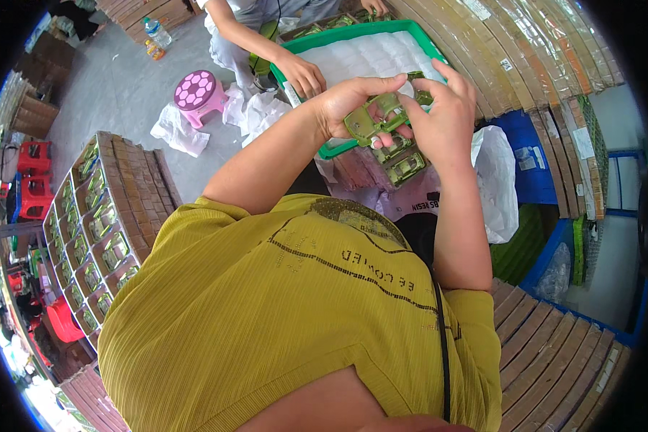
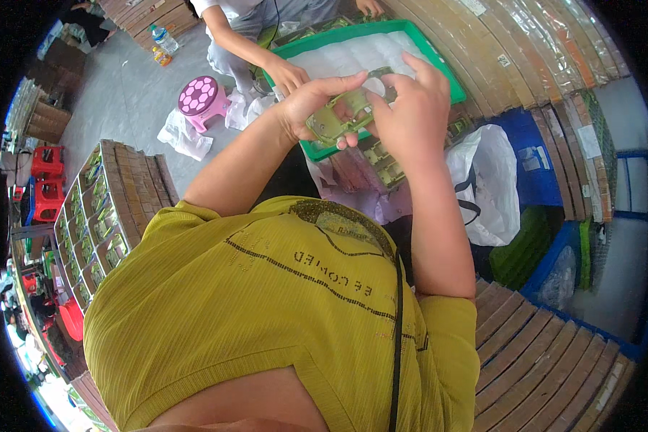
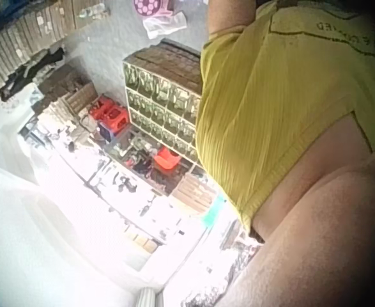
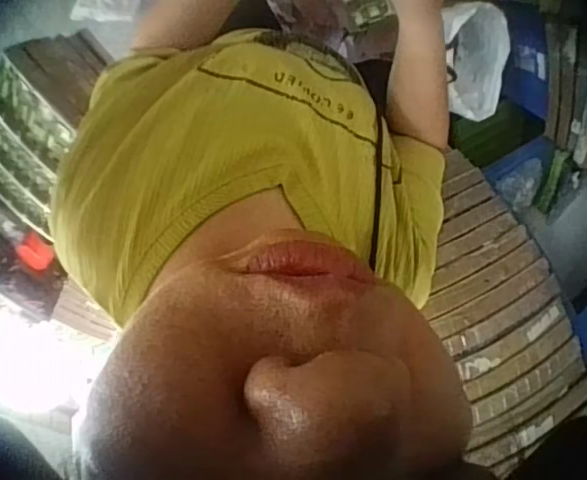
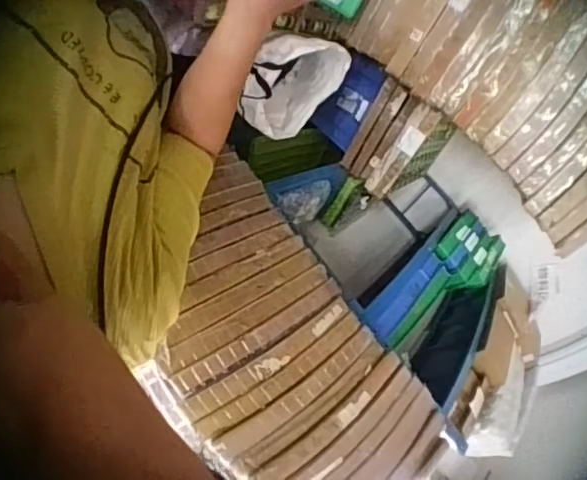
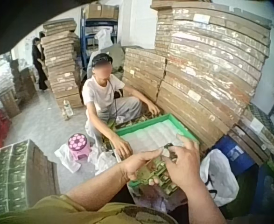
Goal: The person assembles toy cars by taking clear plastic window inserts from a tray and fitting them into the toy car body shells by hand.
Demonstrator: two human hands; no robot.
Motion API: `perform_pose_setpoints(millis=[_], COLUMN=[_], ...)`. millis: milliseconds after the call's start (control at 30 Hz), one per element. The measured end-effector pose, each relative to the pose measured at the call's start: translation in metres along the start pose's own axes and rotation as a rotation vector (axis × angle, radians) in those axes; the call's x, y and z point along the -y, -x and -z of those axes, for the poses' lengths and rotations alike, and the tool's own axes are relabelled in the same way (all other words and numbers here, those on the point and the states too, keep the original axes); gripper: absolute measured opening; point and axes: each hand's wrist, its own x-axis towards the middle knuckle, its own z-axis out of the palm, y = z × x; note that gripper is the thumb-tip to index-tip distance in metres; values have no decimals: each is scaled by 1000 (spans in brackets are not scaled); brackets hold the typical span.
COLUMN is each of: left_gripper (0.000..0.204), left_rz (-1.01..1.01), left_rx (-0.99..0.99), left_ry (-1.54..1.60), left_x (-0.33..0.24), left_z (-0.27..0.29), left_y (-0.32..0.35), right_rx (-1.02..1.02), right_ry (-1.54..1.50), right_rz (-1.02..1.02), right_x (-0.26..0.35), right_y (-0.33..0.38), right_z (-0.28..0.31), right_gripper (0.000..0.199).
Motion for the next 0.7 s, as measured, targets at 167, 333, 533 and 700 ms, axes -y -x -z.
perform_pose_setpoints(millis=[167, 333, 533, 700], left_gripper=[56, 44, 44, 49], left_rz=[16, -115, -137, -67], left_rx=[-40, -181, -95, -176], left_ry=[-55, 17, -44, -116], left_x=[0, -3, 14, 28], left_z=[1, -2, 13, 16], left_y=[-2, 8, 3, 13], right_rx=[89, -50, 47, 90], right_ry=[-42, 43, -46, -231], right_rz=[-91, 53, 23, -98], right_x=[-10, 1, -2, -7], right_y=[-2, -2, 8, 21], right_z=[-7, -15, -25, -41], right_gripper=[26, 26, 24, 16])
